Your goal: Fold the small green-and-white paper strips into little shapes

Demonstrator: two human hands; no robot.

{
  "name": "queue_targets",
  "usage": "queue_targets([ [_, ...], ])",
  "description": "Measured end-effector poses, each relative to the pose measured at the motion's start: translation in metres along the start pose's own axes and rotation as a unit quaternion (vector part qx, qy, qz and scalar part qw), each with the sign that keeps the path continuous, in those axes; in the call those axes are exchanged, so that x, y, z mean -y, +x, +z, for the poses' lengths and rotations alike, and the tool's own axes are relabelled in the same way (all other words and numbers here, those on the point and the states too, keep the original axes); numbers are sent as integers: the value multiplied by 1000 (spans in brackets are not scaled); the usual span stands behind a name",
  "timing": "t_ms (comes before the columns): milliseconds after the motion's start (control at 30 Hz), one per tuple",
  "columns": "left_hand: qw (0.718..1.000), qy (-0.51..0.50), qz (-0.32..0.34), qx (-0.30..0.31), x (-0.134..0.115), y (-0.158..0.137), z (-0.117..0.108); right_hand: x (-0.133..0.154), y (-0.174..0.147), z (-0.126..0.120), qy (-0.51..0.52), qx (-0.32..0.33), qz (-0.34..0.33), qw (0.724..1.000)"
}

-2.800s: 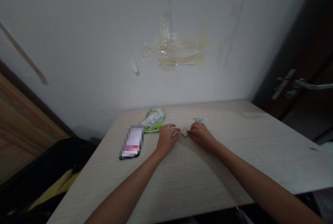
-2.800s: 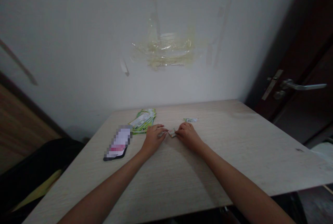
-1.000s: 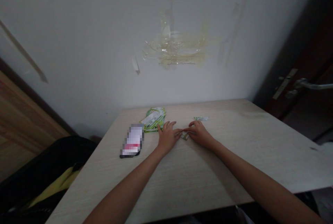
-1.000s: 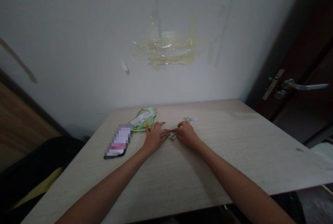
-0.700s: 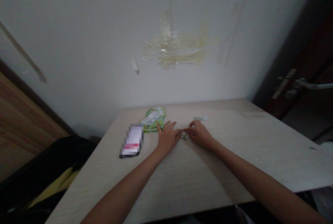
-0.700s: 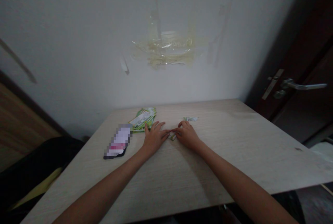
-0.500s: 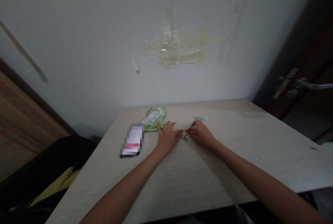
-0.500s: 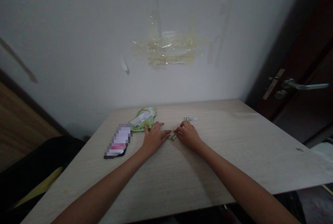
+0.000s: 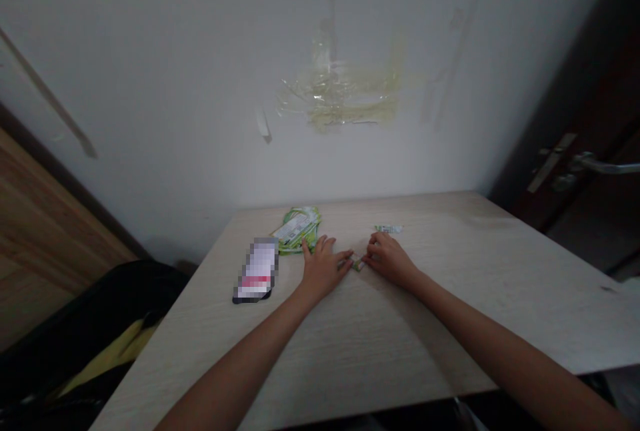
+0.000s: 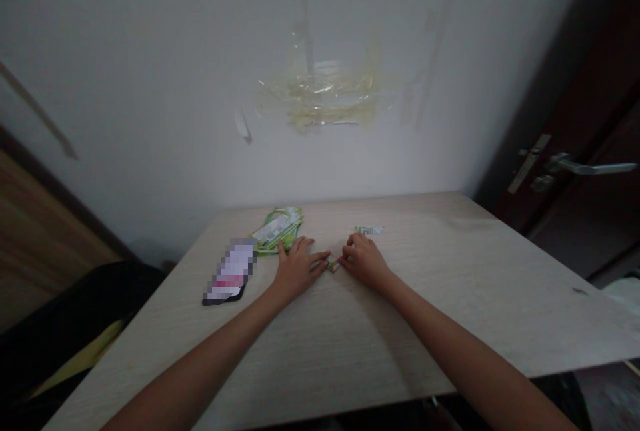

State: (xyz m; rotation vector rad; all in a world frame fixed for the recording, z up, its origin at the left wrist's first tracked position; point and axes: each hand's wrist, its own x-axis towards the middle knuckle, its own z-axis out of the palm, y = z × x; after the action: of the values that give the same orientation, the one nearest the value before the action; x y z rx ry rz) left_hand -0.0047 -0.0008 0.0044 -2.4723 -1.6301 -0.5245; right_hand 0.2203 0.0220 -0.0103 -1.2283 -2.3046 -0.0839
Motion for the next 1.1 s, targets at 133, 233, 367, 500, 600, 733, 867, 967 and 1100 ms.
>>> queue_targets([
  [133,1000,-4,0,24,2,-3,-2,2,-3,-5,-3,0,-5,1000],
  [233,999,-16,-1,32,3,-4,-2,6,-5,-8,-5,5,2,1000],
  [367,999,-41,3,11,4,-2,-4,8,-5,-9,-1,14,9,1000],
  [500,997,-72,5,6,3,0,-9,6,-3,-9,3,23,16,1000],
  [600,997,-80,8,7,2,0,-11,6,-3,-9,1,25,24,999],
  [733,997,-75,26,-2,1,1,-11,6,-4,-8,-9,27,35,999],
  [867,997,-68,29,-4,3,0,-12,6,-4,-6,-4,29,35,999],
  [967,998,-61,20,-11,7,-3,-12,7,-5,-5,17,22,44,999],
  [1100,998,-53,0,-26,7,-3,-10,10,-4,-5,51,1,49,997],
])
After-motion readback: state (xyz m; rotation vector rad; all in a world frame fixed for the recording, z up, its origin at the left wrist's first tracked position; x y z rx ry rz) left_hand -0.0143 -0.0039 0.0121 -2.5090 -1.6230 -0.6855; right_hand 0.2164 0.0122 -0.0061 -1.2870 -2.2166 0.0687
